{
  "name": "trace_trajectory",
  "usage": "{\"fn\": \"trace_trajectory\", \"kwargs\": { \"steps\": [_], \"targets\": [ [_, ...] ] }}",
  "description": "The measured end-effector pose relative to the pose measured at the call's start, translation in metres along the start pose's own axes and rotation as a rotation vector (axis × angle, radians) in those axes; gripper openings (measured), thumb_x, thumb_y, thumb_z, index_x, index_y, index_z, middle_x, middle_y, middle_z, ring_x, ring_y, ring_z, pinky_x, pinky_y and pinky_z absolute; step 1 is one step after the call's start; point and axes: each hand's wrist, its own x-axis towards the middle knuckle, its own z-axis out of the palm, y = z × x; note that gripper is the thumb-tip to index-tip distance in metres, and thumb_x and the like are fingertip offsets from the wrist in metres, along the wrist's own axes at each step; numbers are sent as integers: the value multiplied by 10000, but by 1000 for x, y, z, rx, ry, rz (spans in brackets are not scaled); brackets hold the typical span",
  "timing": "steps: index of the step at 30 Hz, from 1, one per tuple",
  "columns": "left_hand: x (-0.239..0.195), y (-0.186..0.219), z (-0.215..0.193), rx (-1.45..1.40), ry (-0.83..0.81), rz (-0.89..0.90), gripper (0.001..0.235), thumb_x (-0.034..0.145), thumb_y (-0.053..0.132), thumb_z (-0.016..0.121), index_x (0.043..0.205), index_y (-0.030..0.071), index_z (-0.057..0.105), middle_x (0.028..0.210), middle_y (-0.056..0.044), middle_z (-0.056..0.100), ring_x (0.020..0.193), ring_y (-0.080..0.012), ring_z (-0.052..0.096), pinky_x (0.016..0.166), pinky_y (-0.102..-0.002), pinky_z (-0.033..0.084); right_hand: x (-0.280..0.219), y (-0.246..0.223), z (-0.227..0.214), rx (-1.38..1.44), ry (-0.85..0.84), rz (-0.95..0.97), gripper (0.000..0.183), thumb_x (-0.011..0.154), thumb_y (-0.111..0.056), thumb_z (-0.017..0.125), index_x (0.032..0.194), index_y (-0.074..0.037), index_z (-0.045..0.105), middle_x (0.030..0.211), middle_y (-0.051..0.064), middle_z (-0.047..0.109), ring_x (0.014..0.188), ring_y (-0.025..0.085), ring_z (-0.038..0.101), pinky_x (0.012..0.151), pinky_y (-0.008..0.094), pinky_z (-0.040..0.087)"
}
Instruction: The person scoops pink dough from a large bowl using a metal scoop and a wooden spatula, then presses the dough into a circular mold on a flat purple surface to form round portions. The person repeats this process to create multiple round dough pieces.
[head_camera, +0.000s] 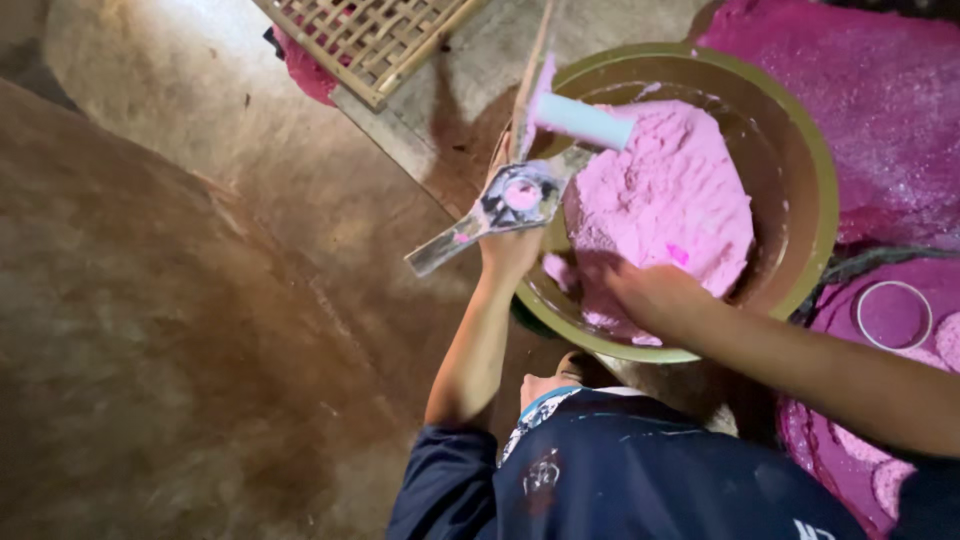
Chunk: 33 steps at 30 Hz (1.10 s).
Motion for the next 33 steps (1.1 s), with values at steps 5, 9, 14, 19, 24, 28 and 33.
{"fn": "trace_trajectory", "kwargs": {
  "steps": [5, 9, 14, 19, 24, 28, 33],
  "targets": [
    [6, 12, -1, 64, -3, 59, 709, 889, 87, 767, 1515, -9, 448, 1233, -117, 689, 1095, -211, 675, 1013, -303, 521, -73, 25, -64, 228, -178, 238, 687, 732, -478, 830, 1364, -281, 648, 1093, 117, 753, 956, 313, 730, 857, 456, 562],
    [10, 38, 8, 728, 14, 609, 564, 715, 123, 827, 1226, 153, 591, 1315, -207, 618, 1141, -326, 641, 1007, -381, 495, -128, 30, -110, 612, 133, 418, 398, 956, -254, 652, 1338, -186, 737, 897, 162, 773, 797, 370, 711, 694, 446, 579],
    [-13, 62, 36, 112, -408, -6, 354, 876, 238, 788, 1128, 47, 628, 1200, -166, 648, 1046, -296, 675, 946, -389, 551, -145, 24, -116, 566, 478, 229, 300, 924, -250, 629, 1173, -120, 734, 811, 94, 730, 671, 281, 713, 593, 386, 559],
    [-8, 55, 45, 508, -508, 379, 549, 697, 286, 846, 1204, 131, 703, 1425, -146, 596, 1241, -366, 603, 1048, -464, 497, -172, 21, -153, -34, 363, 242, 503, 804, -162, 648, 1293, -269, 697, 929, 10, 719, 705, 233, 718, 567, 397, 578],
    [-36, 50, 70, 401, -671, 439, 522, 813, 187, 743, 1330, 143, 683, 1528, -114, 597, 1337, -329, 605, 1140, -467, 487, -134, -20, -133, -557, 286, 14, 319, 848, -221, 595, 1144, -118, 655, 946, 55, 677, 737, 220, 709, 560, 363, 576],
    [-44, 56, 58, 382, -773, -43, 379, 887, 292, 726, 1237, 148, 702, 1282, -87, 695, 1150, -285, 674, 980, -424, 548, -158, -19, -126, -396, 223, 24, 433, 867, -120, 585, 1298, -127, 632, 913, 48, 674, 676, 194, 703, 535, 337, 576],
    [-13, 57, 41, 538, -568, 271, 341, 886, 286, 748, 1196, 155, 696, 1426, -90, 632, 1162, -281, 694, 1021, -405, 553, -209, -6, -172, -407, 141, 218, 263, 941, -173, 551, 1188, -202, 635, 854, -27, 653, 765, 142, 714, 555, 327, 577]
  ]
}}
